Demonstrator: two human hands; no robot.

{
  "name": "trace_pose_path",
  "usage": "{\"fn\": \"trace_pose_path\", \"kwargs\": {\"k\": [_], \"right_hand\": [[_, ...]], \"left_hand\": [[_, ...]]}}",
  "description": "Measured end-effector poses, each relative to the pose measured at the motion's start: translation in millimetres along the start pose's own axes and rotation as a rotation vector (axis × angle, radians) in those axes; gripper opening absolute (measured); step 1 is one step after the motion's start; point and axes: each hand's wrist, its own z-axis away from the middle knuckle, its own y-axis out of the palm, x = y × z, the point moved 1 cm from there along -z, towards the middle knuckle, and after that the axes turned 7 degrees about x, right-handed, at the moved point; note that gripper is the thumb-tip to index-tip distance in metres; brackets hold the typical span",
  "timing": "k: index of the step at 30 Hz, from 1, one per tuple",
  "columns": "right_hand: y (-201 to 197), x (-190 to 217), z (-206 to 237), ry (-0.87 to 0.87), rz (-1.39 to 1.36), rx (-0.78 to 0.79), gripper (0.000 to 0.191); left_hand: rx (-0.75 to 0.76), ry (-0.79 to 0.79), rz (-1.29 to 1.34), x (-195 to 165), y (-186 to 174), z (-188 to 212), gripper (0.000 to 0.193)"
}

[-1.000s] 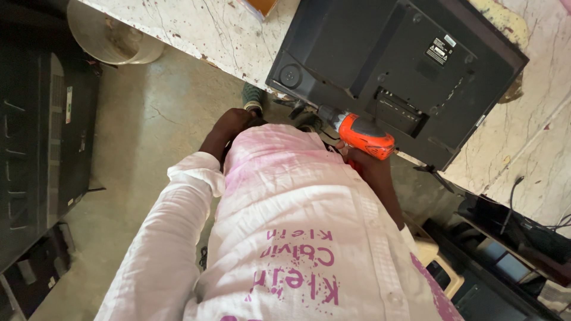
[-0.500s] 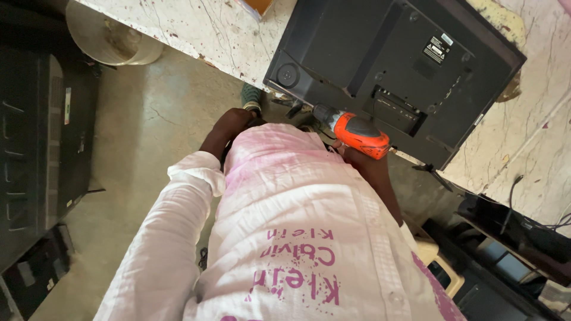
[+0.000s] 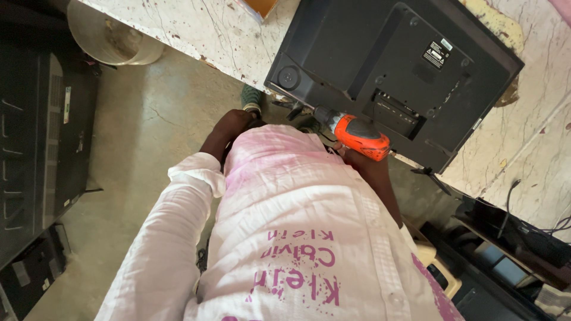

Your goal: The person holds a cordless drill with a long driver bit and unscrews screws from the back panel of a television lying face-down on a workbench. They reposition the drill repeatedly at different screw locations along the panel, steadying the TV with the other hand, and continue working around the rear cover.

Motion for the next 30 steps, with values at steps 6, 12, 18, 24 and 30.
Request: {"fn": "trace_pose_path", "kwargs": {"k": [6, 12, 18, 24, 30], "right_hand": [[3.1, 5.7, 0.2, -0.114, 0.033, 0.035, 0.023], [16.4, 27.6, 5.2, -0.076, 0.071, -0.022, 0.023], [39.5, 101.5, -12.6, -0.248, 0.583, 0.066, 0.054], [75.3, 166.8, -36.6, -0.131, 1.006, 0.047, 0.061], [90.9, 186.2, -40.3, -0.046, 1.090, 0.097, 0.056]], "left_hand": [[0.048, -0.073, 0.031, -2.9, -3.4, -2.0, 0.026], [0.091, -0.071, -0.047, -6.8, -9.5, -2.1, 0.027], [0.114, -0.116, 0.009, -15.2, -18.3, -0.6, 0.031], [0.009, -0.075, 0.129, -25.8, -26.4, 6.1, 0.029], [0.015, -0.090, 0.124, -17.1, -22.1, 6.8, 0.027]]}}
